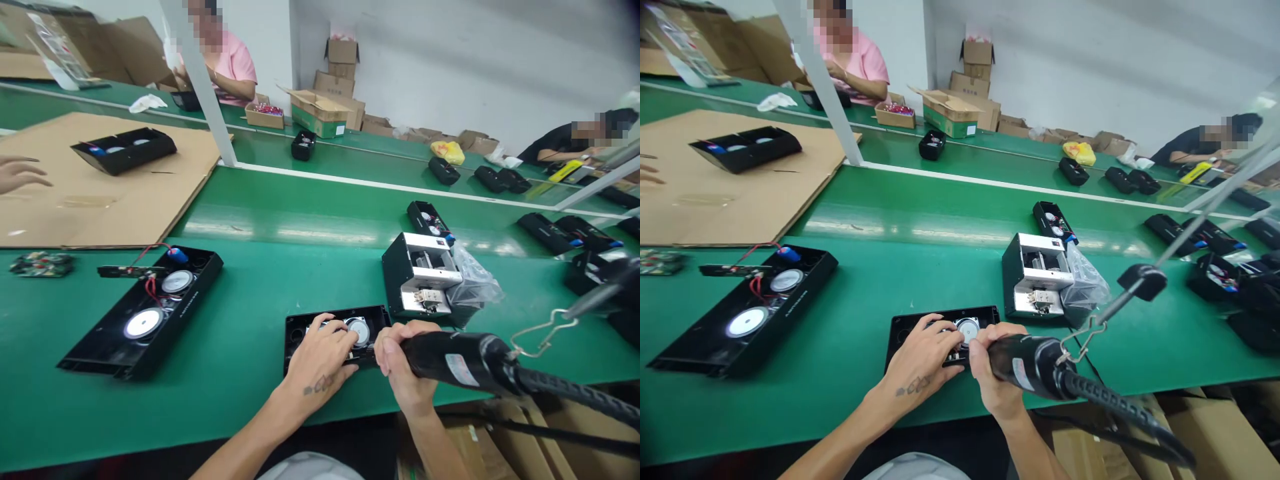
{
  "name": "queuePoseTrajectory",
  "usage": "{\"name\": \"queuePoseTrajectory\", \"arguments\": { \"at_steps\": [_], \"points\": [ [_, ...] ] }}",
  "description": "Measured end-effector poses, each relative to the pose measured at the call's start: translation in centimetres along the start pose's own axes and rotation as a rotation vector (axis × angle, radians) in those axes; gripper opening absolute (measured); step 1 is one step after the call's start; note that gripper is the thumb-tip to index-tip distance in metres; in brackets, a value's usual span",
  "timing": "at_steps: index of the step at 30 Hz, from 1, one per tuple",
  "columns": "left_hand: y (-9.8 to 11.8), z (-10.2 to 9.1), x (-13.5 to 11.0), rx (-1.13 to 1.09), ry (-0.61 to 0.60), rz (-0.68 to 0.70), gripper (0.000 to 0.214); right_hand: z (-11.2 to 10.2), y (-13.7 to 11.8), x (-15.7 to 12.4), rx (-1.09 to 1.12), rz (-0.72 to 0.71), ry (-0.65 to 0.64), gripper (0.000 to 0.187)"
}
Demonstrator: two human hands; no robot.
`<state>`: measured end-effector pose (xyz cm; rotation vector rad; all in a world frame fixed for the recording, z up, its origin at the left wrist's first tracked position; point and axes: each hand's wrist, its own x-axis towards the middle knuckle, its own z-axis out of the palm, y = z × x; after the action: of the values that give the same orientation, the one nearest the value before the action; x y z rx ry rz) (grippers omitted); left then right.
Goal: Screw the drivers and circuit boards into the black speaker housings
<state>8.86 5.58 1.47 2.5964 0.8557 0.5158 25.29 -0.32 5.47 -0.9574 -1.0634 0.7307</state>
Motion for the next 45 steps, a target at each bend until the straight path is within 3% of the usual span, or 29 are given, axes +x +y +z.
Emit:
{"name": "queuePoseTrajectory", "arguments": {
  "at_steps": [4, 7, 14, 21, 29, 32, 35, 38, 45],
  "points": [
    [0.2, -0.3, 0.0, 0.102, 0.031, -0.009, 0.040, -1.1, -0.9, 2.6, 0.026, -0.070, 0.178, 0.025],
    [0.1, -0.2, -0.2, 0.133, 0.030, -0.005, 0.036, -1.2, -0.2, 4.5, -0.049, -0.102, 0.332, 0.031],
    [-0.1, 0.2, -0.2, 0.151, -0.005, -0.009, 0.037, 1.8, 2.7, 5.9, -0.160, -0.037, 0.223, 0.034],
    [-0.1, 0.3, -0.1, 0.171, -0.070, -0.020, 0.036, 1.3, 2.4, 5.6, -0.273, 0.005, 0.208, 0.035],
    [-0.1, -0.5, -0.4, 0.088, -0.083, -0.005, 0.032, 2.3, 3.1, 6.5, -0.183, 0.015, 0.173, 0.038],
    [-0.4, -1.9, -1.6, -0.010, -0.015, 0.021, 0.052, 1.7, 3.0, 6.6, -0.202, 0.015, 0.186, 0.036],
    [-1.5, -3.4, -3.6, -0.010, 0.097, -0.065, 0.076, 2.2, 3.0, 6.8, -0.156, -0.002, 0.172, 0.035],
    [-3.0, -3.8, -5.4, -0.070, 0.158, -0.190, 0.076, 3.4, 3.2, 6.7, -0.075, 0.010, 0.126, 0.036],
    [-4.5, -2.0, -7.0, -0.355, 0.140, -0.339, 0.074, 4.3, 3.1, 5.8, -0.007, 0.030, 0.070, 0.031]
  ]
}}
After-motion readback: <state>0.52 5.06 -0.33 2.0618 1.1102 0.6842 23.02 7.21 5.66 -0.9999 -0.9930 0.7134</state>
